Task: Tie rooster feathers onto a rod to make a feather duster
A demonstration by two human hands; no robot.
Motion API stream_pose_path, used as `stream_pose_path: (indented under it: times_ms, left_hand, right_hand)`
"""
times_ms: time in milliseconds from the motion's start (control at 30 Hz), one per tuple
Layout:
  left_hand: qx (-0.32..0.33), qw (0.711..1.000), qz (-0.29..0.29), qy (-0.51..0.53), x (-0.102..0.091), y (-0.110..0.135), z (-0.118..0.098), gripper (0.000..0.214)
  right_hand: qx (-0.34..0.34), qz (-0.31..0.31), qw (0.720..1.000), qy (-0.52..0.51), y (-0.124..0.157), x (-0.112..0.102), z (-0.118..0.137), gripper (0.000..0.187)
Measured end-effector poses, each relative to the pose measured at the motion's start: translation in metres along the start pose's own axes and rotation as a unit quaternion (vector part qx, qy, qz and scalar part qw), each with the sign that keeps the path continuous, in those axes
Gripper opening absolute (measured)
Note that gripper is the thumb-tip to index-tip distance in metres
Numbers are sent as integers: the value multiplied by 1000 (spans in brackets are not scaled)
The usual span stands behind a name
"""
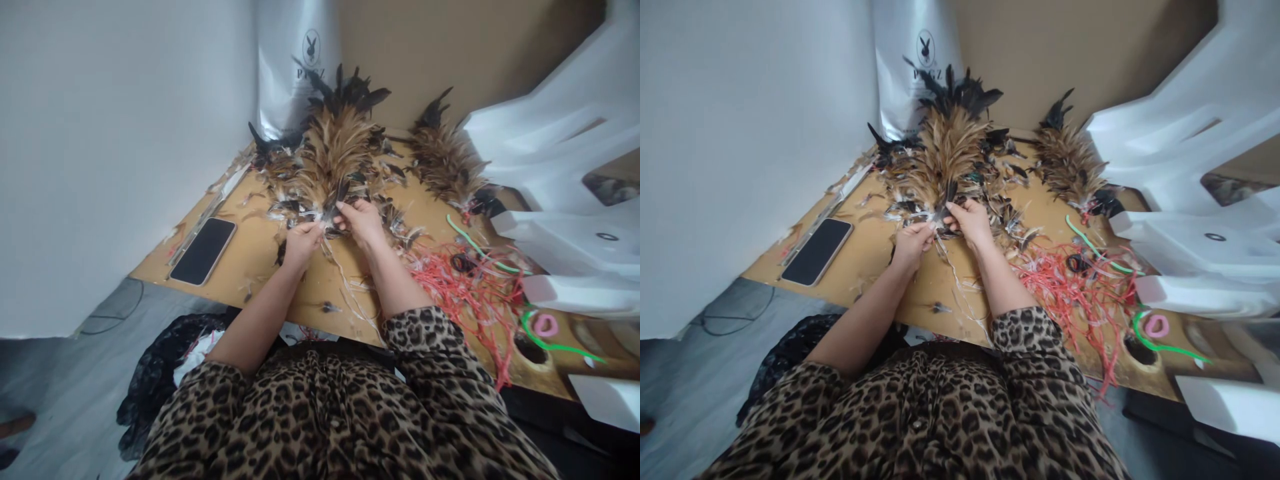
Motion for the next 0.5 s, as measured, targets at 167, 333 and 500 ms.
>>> stream_pose_path:
  times_ms: [167,333,500]
  left_hand:
    - [-3,1000,12,-1,2,0,-2,32]
    - [-24,999,22,-3,4,-1,3,33]
    - [-26,999,8,16,1,-1,1,29]
  right_hand:
    - [4,-35,998,-51,1,-2,-4,31]
    - [-14,-41,997,-62,3,0,0,27]
    - [5,-24,994,-106,7,2,4,27]
Point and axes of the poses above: each hand's wrist, its own y-axis away from the middle knuckle, its own x-axis out of the palm, z = x × y, the point moved 8 cm from there along -y, towards the middle knuckle, and after that the axes turned 14 degrees about z, right-handed, at the moved point
